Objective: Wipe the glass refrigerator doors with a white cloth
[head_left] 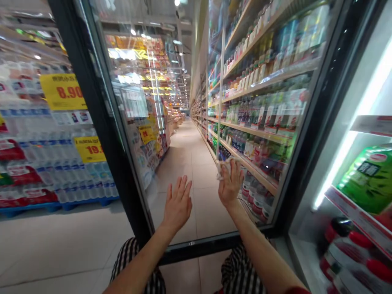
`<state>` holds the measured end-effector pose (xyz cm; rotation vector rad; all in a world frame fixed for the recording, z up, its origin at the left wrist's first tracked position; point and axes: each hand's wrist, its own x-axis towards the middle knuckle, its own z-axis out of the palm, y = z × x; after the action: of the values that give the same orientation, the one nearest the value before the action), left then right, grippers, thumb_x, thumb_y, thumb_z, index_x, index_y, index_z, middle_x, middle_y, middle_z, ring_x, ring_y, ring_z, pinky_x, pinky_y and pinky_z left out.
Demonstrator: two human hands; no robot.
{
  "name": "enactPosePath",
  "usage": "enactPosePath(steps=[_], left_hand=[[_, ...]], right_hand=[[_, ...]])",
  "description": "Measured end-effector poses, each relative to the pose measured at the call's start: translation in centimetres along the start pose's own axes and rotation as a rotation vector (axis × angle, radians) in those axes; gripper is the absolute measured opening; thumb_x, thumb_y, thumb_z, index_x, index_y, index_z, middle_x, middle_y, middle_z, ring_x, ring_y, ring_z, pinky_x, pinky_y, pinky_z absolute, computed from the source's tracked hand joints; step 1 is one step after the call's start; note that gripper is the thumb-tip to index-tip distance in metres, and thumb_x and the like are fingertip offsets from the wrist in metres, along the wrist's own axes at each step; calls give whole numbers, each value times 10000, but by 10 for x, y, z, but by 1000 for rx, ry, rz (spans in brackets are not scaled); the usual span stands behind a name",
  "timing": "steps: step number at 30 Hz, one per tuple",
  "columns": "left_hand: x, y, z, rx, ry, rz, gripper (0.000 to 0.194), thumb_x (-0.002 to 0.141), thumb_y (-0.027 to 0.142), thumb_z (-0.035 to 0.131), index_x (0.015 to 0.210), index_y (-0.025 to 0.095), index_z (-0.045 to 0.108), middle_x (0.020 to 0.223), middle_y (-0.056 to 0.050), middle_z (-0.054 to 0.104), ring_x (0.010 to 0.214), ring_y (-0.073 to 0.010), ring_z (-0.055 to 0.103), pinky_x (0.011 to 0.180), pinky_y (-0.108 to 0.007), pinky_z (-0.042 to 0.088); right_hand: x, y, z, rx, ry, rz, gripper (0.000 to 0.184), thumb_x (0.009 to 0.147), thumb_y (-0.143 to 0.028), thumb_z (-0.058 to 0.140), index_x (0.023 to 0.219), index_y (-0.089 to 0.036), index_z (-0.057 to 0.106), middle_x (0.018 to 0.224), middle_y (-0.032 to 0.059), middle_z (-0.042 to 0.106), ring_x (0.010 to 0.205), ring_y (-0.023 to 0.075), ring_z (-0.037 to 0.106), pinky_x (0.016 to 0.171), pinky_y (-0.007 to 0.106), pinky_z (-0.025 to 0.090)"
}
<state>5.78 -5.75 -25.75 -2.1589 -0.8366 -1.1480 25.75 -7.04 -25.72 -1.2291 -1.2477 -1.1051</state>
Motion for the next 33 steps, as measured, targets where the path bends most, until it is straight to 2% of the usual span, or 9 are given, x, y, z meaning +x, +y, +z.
enactPosePath(steps=[2, 6, 8, 14, 18, 21, 27, 29, 33], left_hand=[[-1, 0, 1, -3, -15, -15, 537, 809, 134, 430, 1335, 125, 321, 1385, -147, 340, 1343, -229, 165, 1079, -466, 171], [-2, -1, 1, -5, -15, -3, 557, 808, 134, 434, 1348, 146, 301, 1387, -126, 344, 1342, -222, 172, 1083, -456, 168], [-4, -1, 3, -9, 2, 0, 547, 805, 136, 446, 1338, 149, 321, 1381, -123, 358, 1341, -219, 177, 1086, -451, 166], [0, 12, 8, -34, 20, -3, 492, 801, 123, 444, 1289, 127, 386, 1383, -152, 346, 1340, -233, 182, 1075, -474, 175], [19, 26, 11, -68, 32, 117, 473, 807, 113, 419, 1279, 144, 401, 1341, -116, 422, 1323, -193, 241, 1089, -440, 155], [36, 31, 15, -49, 0, 125, 484, 803, 110, 414, 1283, 172, 410, 1365, -94, 389, 1326, -204, 230, 1096, -457, 116], [41, 29, 22, -19, -14, 122, 529, 795, 99, 414, 1311, 210, 383, 1387, -86, 346, 1332, -207, 201, 1099, -465, 84], [40, 29, 22, -25, -22, 125, 552, 790, 90, 412, 1324, 218, 363, 1393, -81, 335, 1333, -207, 195, 1100, -463, 81], [40, 29, 22, -24, -20, 133, 564, 791, 95, 416, 1335, 228, 343, 1394, -74, 332, 1334, -209, 189, 1101, -465, 71]], right_hand=[[-1, 4, 0, 0, -3, 8, 544, 826, -121, 406, 1344, -262, 320, 1466, 91, 214, 1348, 273, 181, 1051, 516, 222], [-48, 12, -15, -20, -126, -8, 608, 808, -76, 420, 1361, -282, 272, 1469, 74, 206, 1348, 269, 183, 1047, 519, 234], [-57, 16, -18, -35, -159, -9, 616, 804, -68, 417, 1362, -284, 268, 1470, 64, 207, 1347, 269, 187, 1049, 525, 228], [-7, 30, -9, -62, -24, 63, 544, 833, -135, 411, 1349, -270, 304, 1463, 79, 226, 1344, 275, 194, 1047, 531, 225], [-29, 38, -18, -81, -94, 40, 573, 830, -121, 400, 1365, -269, 262, 1462, 84, 226, 1345, 269, 194, 1042, 527, 235], [-41, 48, -25, -102, -150, 27, 587, 823, -105, 385, 1368, -274, 251, 1455, 86, 245, 1346, 267, 188, 1040, 532, 233], [3, 76, -20, -116, 15, 130, 545, 844, -160, 360, 1372, -247, 257, 1444, 116, 261, 1340, 273, 207, 1037, 544, 223], [-10, 80, -22, -122, 4, 165, 538, 850, -181, 360, 1374, -241, 254, 1443, 120, 261, 1342, 273, 202, 1034, 550, 226], [-64, 86, -33, -148, -109, 153, 561, 840, -176, 389, 1376, -249, 239, 1445, 117, 261, 1343, 261, 204, 1029, 544, 244]])
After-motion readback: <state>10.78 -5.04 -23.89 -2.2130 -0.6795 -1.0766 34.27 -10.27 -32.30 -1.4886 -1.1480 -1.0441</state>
